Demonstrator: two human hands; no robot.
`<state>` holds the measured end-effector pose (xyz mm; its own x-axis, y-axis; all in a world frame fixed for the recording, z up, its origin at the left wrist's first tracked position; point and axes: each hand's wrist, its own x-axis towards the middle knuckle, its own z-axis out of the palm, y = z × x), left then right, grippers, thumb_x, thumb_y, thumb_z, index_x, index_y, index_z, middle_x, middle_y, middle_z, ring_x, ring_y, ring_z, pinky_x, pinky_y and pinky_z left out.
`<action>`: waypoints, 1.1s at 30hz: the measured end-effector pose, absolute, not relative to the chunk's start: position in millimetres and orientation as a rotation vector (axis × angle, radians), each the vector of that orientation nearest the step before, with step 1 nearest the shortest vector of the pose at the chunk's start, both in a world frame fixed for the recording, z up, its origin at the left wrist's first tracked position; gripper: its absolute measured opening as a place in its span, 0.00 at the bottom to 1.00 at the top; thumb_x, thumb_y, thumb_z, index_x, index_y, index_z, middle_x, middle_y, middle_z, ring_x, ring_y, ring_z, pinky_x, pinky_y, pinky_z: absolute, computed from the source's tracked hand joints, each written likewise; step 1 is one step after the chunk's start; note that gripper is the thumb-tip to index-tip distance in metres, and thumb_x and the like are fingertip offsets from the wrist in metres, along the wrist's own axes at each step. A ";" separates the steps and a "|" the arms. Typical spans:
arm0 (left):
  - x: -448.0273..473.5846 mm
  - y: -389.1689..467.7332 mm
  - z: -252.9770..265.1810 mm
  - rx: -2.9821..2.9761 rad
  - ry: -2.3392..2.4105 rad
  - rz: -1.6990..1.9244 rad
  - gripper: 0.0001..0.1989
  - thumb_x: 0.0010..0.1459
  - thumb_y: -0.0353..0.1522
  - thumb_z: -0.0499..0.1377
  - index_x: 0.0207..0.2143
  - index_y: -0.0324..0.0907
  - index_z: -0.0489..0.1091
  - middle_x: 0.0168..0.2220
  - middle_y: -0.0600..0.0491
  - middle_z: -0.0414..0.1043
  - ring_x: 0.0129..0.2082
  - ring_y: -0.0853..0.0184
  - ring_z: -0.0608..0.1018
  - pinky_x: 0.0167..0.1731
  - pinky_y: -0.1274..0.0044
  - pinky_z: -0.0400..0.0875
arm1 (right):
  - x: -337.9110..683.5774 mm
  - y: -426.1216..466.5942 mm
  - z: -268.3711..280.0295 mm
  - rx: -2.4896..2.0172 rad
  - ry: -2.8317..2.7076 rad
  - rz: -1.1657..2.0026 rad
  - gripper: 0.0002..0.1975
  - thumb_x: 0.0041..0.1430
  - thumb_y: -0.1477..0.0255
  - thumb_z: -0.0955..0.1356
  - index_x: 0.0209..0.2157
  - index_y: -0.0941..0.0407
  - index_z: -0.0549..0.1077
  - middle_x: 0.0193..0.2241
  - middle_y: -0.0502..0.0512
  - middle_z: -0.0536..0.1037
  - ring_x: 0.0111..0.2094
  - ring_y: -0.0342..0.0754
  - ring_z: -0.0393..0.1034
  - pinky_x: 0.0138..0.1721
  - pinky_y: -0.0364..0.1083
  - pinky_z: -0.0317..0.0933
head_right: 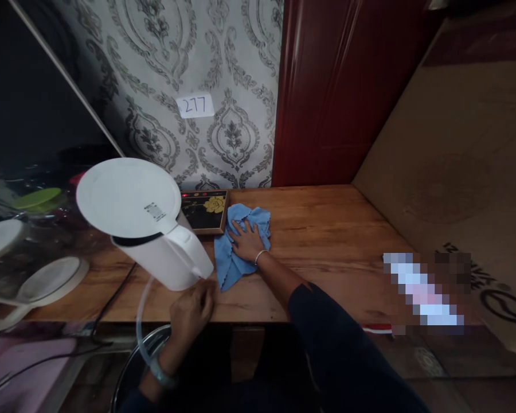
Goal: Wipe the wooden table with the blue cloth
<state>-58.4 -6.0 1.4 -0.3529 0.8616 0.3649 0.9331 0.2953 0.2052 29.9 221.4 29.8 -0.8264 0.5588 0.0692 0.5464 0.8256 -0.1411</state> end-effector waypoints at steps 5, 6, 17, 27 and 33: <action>-54.3 -4.1 7.8 -1.647 -2.449 -0.548 0.16 0.63 0.36 0.49 0.43 0.40 0.74 0.39 0.45 0.78 0.37 0.62 0.78 0.34 0.75 0.64 | 88.9 152.1 41.3 -0.707 -2.948 0.230 0.25 0.64 0.68 0.58 0.62 0.43 0.60 0.68 0.45 0.50 0.64 0.61 0.44 0.58 0.60 0.46; -53.3 -4.0 9.6 -1.638 -2.461 -0.530 0.16 0.63 0.36 0.49 0.43 0.39 0.74 0.38 0.45 0.78 0.36 0.62 0.78 0.34 0.75 0.63 | 102.8 136.6 43.0 -0.672 -2.956 0.249 0.24 0.65 0.68 0.57 0.61 0.42 0.61 0.67 0.44 0.52 0.63 0.60 0.47 0.57 0.59 0.49; -50.7 -3.0 13.9 -1.639 -2.495 -0.556 0.16 0.62 0.36 0.50 0.42 0.41 0.76 0.35 0.47 0.78 0.34 0.63 0.77 0.31 0.75 0.59 | 304.4 79.9 50.5 -1.051 -2.405 1.156 0.23 0.60 0.54 0.59 0.45 0.48 0.77 0.45 0.56 0.80 0.47 0.59 0.72 0.54 0.58 0.62; -49.2 -1.6 16.5 -1.629 -2.489 -0.569 0.16 0.61 0.36 0.50 0.42 0.41 0.76 0.34 0.46 0.78 0.33 0.63 0.77 0.30 0.75 0.59 | 346.4 94.3 101.4 -1.257 -1.889 0.631 0.20 0.56 0.54 0.64 0.38 0.55 0.78 0.35 0.57 0.81 0.37 0.56 0.75 0.41 0.54 0.69; -48.9 -1.5 23.1 -1.632 -2.545 -0.496 0.17 0.62 0.37 0.49 0.43 0.41 0.75 0.34 0.47 0.78 0.32 0.63 0.76 0.28 0.75 0.56 | 247.3 106.8 92.4 -0.936 -2.192 0.295 0.20 0.66 0.66 0.57 0.54 0.52 0.70 0.53 0.57 0.73 0.54 0.54 0.65 0.56 0.57 0.57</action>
